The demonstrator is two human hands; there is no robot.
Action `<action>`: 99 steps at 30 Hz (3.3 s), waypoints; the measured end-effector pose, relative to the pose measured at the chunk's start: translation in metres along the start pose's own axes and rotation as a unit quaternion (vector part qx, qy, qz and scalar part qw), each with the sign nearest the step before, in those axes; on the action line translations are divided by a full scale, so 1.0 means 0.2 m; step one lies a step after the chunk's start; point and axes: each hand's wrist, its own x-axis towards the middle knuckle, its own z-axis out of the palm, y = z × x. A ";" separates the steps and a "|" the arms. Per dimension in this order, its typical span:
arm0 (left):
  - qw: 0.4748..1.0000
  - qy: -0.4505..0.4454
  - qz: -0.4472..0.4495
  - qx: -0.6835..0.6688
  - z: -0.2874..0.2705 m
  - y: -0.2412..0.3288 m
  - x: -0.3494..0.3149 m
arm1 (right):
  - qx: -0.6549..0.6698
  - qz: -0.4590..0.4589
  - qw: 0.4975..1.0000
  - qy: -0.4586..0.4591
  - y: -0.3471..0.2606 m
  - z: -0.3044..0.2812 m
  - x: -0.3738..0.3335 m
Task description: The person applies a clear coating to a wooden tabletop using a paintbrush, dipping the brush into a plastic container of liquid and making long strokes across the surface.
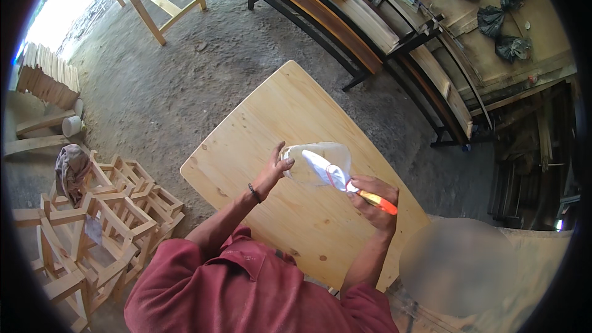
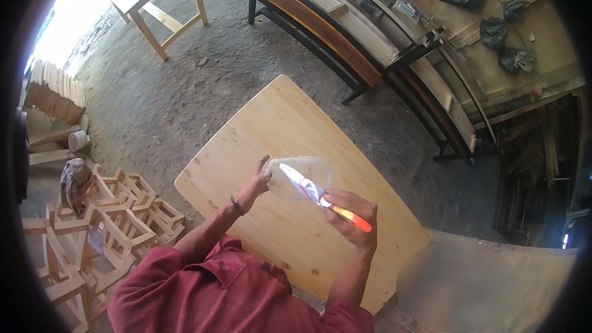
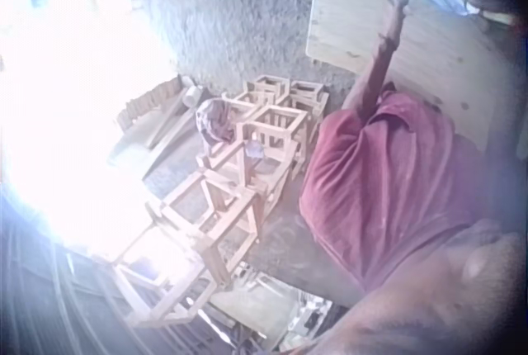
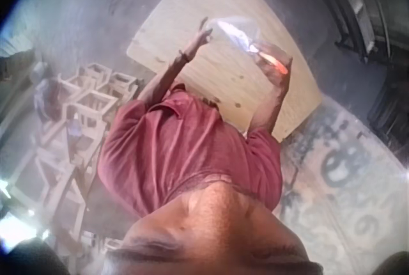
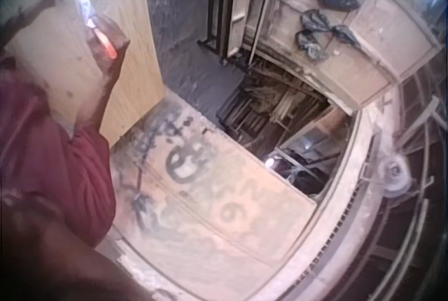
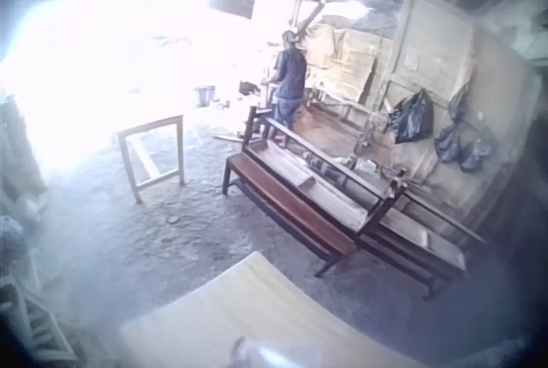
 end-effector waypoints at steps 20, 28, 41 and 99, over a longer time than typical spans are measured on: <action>0.996 0.078 0.021 -0.025 -0.46 0.08 0.11 | 0.646 0.325 0.609 0.326 0.63 0.77 0.09; 0.997 0.076 0.008 -0.018 -0.67 0.06 0.02 | 0.548 0.360 0.672 0.343 1.17 0.98 0.42; 0.994 0.084 -0.013 -0.064 -0.76 0.06 -0.03 | 0.375 0.422 0.728 0.389 1.36 1.10 0.27; 0.993 -0.060 -0.097 0.024 0.64 -0.72 -0.13 | 0.339 0.398 0.744 0.415 1.86 -0.41 -1.37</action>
